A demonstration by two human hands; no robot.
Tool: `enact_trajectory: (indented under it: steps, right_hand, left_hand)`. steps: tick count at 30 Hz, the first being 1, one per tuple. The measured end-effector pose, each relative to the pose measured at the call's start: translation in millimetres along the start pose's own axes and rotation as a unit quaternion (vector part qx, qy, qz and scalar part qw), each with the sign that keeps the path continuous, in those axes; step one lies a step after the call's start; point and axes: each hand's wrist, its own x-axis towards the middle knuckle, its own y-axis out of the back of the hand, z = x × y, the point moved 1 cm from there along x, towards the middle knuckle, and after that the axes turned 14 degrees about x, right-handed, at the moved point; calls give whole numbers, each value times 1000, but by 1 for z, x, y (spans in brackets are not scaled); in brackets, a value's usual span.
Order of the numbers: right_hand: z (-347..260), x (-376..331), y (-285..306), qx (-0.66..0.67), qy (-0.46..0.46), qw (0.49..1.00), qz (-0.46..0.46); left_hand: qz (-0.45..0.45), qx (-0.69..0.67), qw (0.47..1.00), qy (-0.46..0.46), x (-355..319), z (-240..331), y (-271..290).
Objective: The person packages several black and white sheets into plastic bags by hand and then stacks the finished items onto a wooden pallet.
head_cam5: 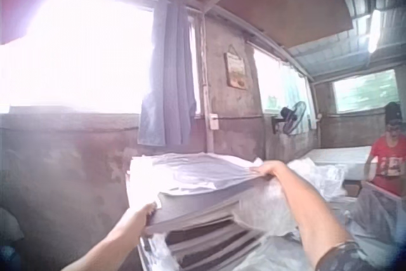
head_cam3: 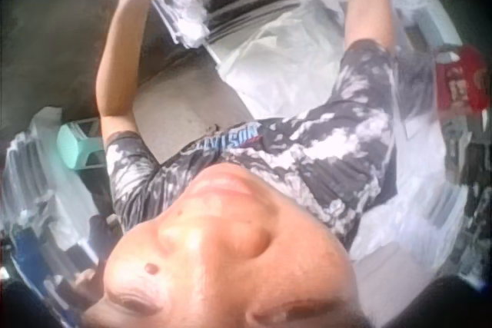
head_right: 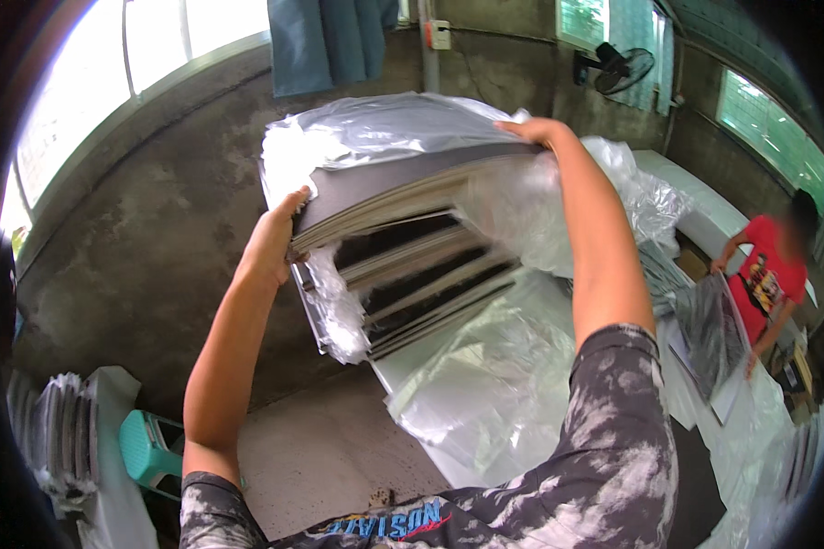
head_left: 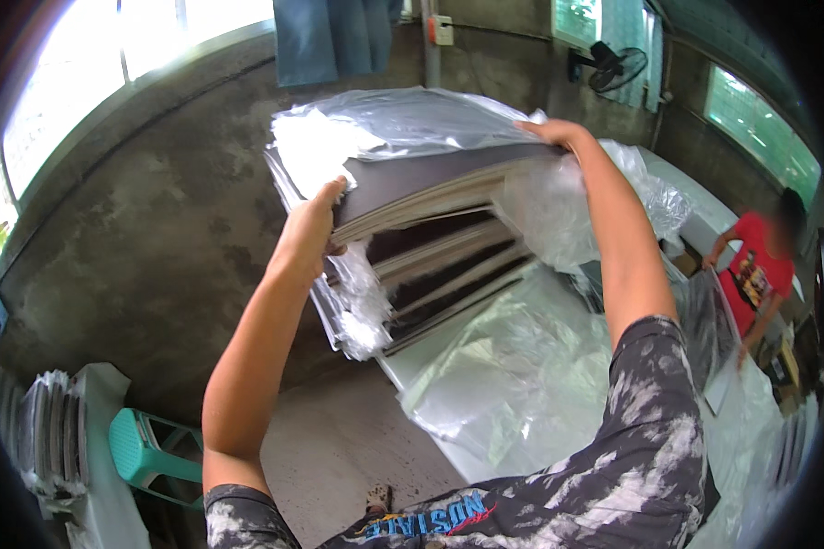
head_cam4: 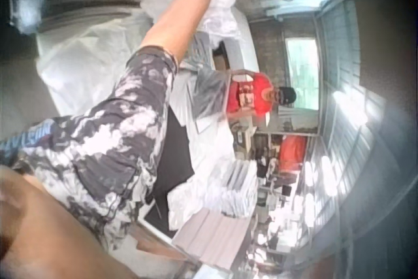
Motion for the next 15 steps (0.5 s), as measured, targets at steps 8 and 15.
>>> enact_trajectory:
  steps: [8, 15]
  right_hand:
    - [11, 24, 9, 29, -42, 998, -30]
    - [86, -9, 25, 271, -15, 962, 0]
  left_hand:
    - [-20, -23, 999, -10, -15, -6, -8]
    - [43, -138, 989, -14, -20, -8, -23]
